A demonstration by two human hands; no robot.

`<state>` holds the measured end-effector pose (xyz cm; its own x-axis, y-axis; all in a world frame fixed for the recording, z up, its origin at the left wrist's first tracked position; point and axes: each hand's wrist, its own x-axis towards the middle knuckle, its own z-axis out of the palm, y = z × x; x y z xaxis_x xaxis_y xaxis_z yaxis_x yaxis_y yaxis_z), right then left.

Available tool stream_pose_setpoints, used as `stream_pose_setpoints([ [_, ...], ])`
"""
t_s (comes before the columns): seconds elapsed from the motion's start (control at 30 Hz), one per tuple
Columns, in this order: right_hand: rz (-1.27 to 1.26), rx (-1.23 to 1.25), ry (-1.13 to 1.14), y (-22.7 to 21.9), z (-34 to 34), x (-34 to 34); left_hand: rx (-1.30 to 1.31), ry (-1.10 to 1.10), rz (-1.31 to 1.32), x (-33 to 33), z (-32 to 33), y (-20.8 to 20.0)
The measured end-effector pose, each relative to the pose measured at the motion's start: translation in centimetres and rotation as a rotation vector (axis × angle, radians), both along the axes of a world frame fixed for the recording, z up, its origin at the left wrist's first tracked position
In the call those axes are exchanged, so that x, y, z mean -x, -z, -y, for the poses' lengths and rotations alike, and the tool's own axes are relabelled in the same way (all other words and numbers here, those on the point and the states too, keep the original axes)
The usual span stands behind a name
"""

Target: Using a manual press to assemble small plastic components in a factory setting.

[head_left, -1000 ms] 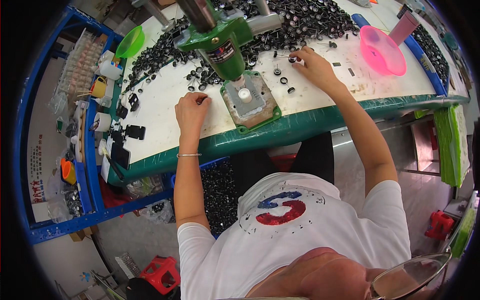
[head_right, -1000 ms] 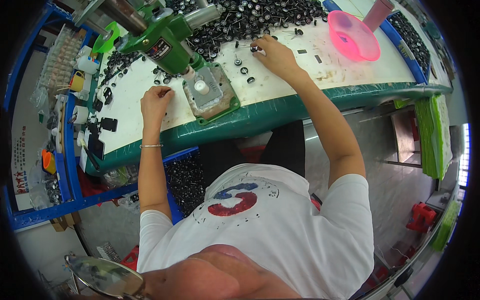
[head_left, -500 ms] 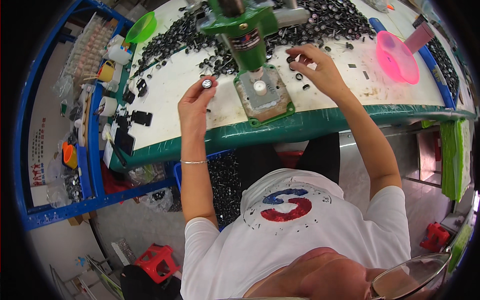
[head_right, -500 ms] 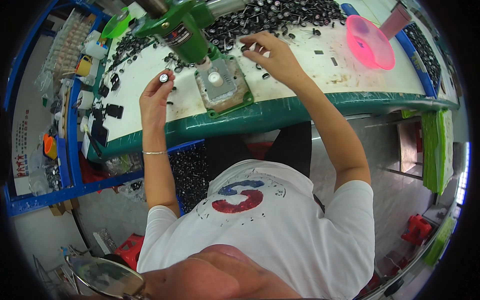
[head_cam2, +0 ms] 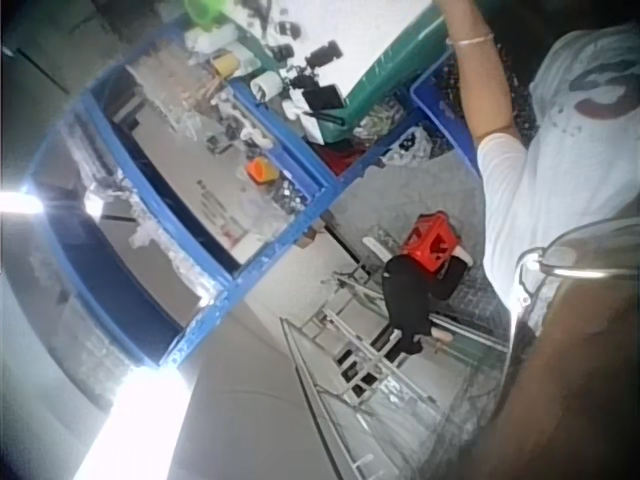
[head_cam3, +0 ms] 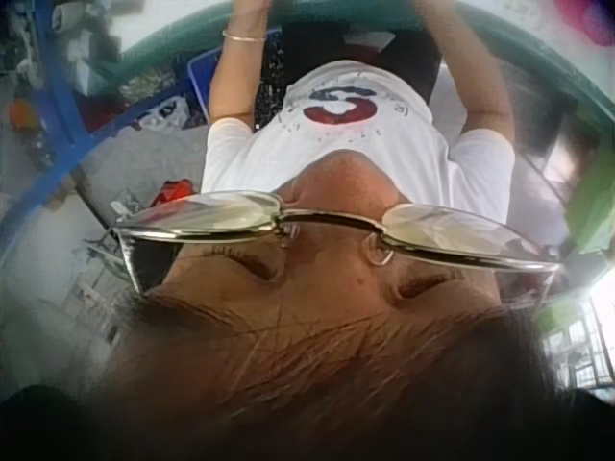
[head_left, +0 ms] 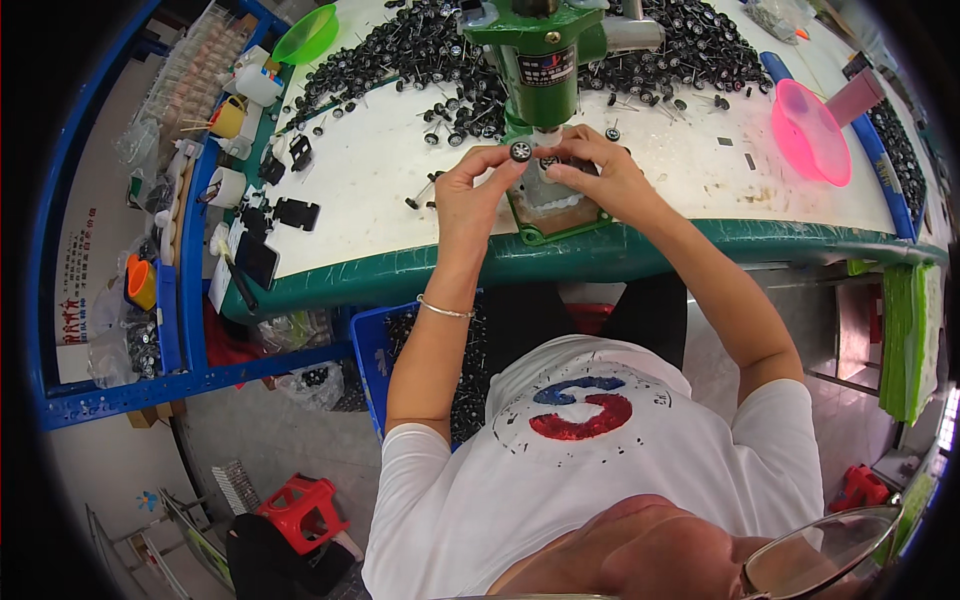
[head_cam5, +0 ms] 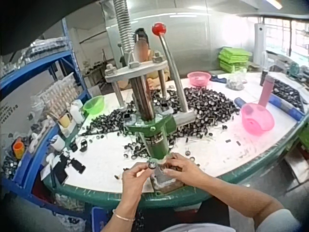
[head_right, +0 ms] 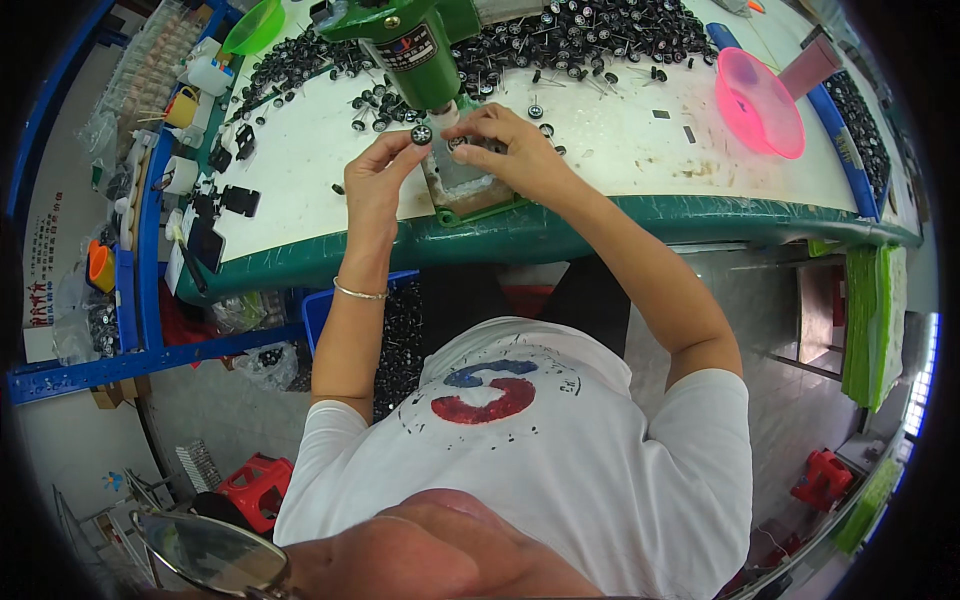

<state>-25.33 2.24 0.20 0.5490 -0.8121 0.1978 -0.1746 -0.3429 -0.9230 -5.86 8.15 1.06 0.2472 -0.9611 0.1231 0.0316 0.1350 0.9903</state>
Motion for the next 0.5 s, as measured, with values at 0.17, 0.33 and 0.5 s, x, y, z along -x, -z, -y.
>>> stream_pose_setpoints([
  [0.17, 0.0, 0.224, 0.085, 1.5, -0.4, -0.1, 0.038, 0.045, -0.045, 1.6, 0.7, 0.2],
  [0.33, 0.132, 0.274, 0.108, 0.1, 0.7, 1.1, 0.059, 0.091, -0.182, 2.9, 1.1, -0.2],
  [0.5, 0.31, 0.093, 0.272, -3.6, 5.2, 3.6, 0.055, 0.056, -0.272, 3.6, 1.4, -0.2],
])
